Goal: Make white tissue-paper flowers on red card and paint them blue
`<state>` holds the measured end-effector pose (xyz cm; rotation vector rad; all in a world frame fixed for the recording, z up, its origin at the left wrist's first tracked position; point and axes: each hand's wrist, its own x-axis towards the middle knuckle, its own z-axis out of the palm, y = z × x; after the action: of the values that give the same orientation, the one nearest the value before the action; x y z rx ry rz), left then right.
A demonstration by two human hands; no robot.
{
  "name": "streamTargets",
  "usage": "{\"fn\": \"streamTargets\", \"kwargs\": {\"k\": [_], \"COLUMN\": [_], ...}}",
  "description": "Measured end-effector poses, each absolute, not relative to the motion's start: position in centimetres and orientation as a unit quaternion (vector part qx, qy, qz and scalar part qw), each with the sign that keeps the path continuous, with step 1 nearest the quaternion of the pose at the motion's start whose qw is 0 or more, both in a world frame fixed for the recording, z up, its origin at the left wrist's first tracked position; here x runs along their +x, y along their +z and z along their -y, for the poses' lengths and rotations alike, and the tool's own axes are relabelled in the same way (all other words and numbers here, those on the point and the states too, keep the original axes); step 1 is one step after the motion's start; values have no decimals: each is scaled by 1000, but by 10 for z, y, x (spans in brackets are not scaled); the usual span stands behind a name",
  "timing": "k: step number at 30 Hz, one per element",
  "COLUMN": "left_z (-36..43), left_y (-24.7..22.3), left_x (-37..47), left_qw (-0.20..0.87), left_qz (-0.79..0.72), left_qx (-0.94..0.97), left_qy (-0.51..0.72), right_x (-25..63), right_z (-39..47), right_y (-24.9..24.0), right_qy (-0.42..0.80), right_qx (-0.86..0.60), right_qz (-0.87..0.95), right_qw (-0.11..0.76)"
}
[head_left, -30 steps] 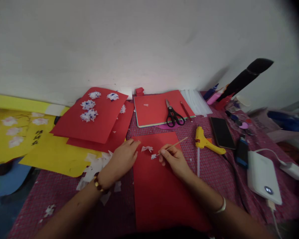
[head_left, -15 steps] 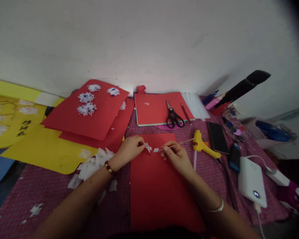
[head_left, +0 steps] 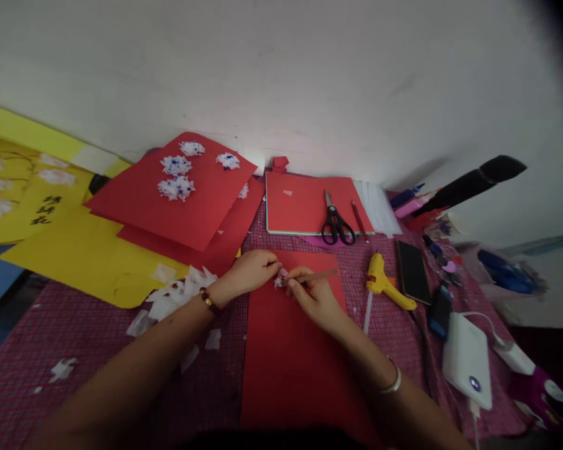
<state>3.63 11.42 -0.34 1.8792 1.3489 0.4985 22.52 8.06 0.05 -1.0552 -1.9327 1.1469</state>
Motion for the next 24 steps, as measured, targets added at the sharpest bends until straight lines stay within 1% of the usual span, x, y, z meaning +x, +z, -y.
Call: {"fn": "streamTargets", "kwargs": {"k": [3,6,10,12,16,18,24], "left_z": [-116,-113,-99,-91,-82,-83,-96], "left_y": [-5,-3,1,1,1,-1,-4], "left_x": [31,24,24,28,37,40,46], "left_qw": [407,424,397,379,355,348,361], "left_qz": [-492,-454,-445,-450,-454,-458,-469], "left_qx": [743,757,774,777,781,777,758], "left_qy": [200,204,214,221,242,254,273], "right_x": [226,231,240,242,235,230,235], "right_z": [-78,-79,-89,-95,-102,-104,-105], "right_y": [4,7,9,10,13,13,17], "right_qy": [439,452,488,503,517,509,501], "right_qx": [-400,-435,-465,-462,-446,-440,-447], "right_qz": [734,681,591,581,613,629,597], "right_qw": [329,378,443,443,398,390,440]}}
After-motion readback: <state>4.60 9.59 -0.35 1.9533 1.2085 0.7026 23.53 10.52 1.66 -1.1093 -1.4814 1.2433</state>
